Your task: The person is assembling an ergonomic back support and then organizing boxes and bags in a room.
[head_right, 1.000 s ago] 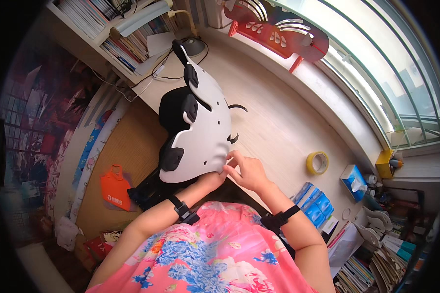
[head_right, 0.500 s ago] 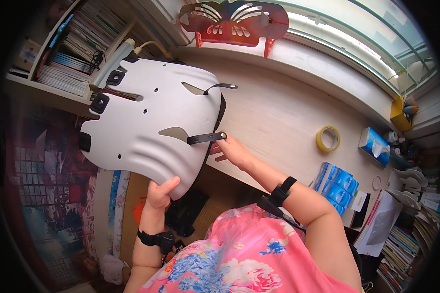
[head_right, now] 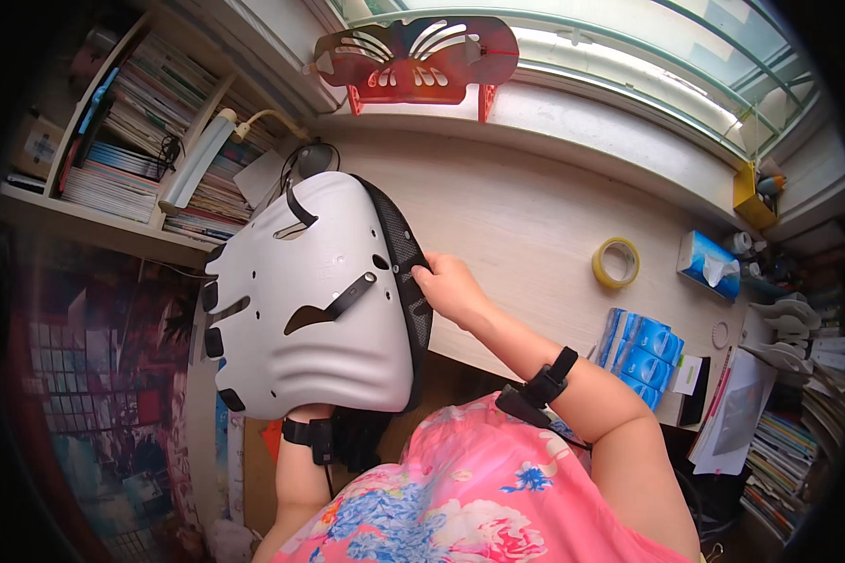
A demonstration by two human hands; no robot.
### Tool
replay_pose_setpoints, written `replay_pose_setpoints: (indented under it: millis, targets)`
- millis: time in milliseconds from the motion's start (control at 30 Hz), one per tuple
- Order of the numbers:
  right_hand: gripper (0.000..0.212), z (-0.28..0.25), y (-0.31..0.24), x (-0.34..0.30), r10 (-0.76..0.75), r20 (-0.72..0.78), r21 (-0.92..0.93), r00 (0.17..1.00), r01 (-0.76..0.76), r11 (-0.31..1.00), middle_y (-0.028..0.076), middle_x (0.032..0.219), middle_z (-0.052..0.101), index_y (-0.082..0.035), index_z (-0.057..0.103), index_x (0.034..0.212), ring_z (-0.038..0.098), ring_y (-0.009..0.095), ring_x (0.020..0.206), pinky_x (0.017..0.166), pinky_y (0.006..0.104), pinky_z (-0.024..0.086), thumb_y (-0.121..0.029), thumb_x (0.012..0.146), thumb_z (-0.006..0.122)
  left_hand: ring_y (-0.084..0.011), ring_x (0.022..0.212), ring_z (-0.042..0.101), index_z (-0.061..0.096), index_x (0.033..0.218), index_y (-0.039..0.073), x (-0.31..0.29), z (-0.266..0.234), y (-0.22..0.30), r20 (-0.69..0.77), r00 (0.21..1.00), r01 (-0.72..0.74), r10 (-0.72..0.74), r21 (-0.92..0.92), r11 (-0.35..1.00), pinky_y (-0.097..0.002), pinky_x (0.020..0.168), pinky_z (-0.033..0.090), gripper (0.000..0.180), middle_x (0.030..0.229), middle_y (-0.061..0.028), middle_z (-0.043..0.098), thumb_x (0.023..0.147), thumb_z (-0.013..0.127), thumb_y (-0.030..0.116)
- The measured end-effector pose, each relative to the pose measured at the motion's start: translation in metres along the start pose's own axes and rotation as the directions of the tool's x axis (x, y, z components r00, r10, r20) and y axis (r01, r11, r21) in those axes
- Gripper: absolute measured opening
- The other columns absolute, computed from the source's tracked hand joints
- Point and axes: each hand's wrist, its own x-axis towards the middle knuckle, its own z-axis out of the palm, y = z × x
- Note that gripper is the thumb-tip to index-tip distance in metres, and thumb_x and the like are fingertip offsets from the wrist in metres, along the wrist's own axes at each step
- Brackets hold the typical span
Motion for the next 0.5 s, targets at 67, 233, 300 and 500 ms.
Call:
replay_pose_setpoints:
  millis: [67, 233, 300, 500]
  targets:
    - [0.027, 0.002, 0.005, 0.007, 0.080, 0.024, 0.153, 0.996, -0.083, 0.985, 0.007, 0.089, 0.068, 0.001, 0.062, 0.112, 0.060, 0.014, 0.078, 0.076, 0.0301, 0.048, -0.011, 0.094, 0.046, -0.0241, 0.136, 0.031, 0.028, 0.146, 0.007, 0.014, -0.018, -0.003, 0.044, 0.997, 0.067, -0.057, -0.287, 0.956, -0.0383, 0.115, 0.023, 0.055, 0.150, -0.0119, 0.031, 0.102, 0.028, 0.041]
    - [0.023, 0.017, -0.011, 0.010, -0.027, 0.068, 0.260, 0.997, 0.008, 0.966, 0.005, 0.093, 0.068, 0.000, 0.063, 0.111, 0.061, 0.011, 0.084, 0.078, 0.0285, 0.049, -0.013, 0.095, 0.051, -0.0236, 0.136, 0.030, 0.027, 0.146, 0.007, 0.023, -0.035, -0.010, 0.071, 0.986, 0.164, -0.148, -0.427, 0.889, -0.0366, 0.115, 0.024, 0.054, 0.150, -0.0114, 0.030, 0.102, 0.029, 0.039]
    - [0.023, 0.020, -0.025, 0.007, -0.006, 0.056, 0.240, 0.998, -0.007, 0.971, 0.005, 0.093, 0.069, 0.000, 0.064, 0.109, 0.062, 0.011, 0.082, 0.076, 0.0283, 0.050, -0.014, 0.094, 0.055, -0.0234, 0.136, 0.030, 0.026, 0.146, 0.007, 0.028, -0.033, -0.009, 0.070, 0.981, 0.193, -0.180, -0.315, 0.929, -0.0359, 0.115, 0.024, 0.054, 0.150, -0.0112, 0.029, 0.102, 0.030, 0.038]
    - [0.025, 0.034, -0.038, 0.016, -0.009, -0.001, 0.075, 1.000, 0.009, 0.997, 0.006, 0.085, 0.070, 0.002, 0.067, 0.100, 0.064, 0.011, 0.072, 0.066, 0.0282, 0.052, -0.019, 0.087, 0.067, -0.0228, 0.136, 0.030, 0.028, 0.145, 0.007, 0.041, -0.019, 0.000, 0.157, 0.984, 0.141, -0.081, -0.420, 0.897, -0.0354, 0.113, 0.026, 0.053, 0.149, -0.0113, 0.031, 0.102, 0.031, 0.036]
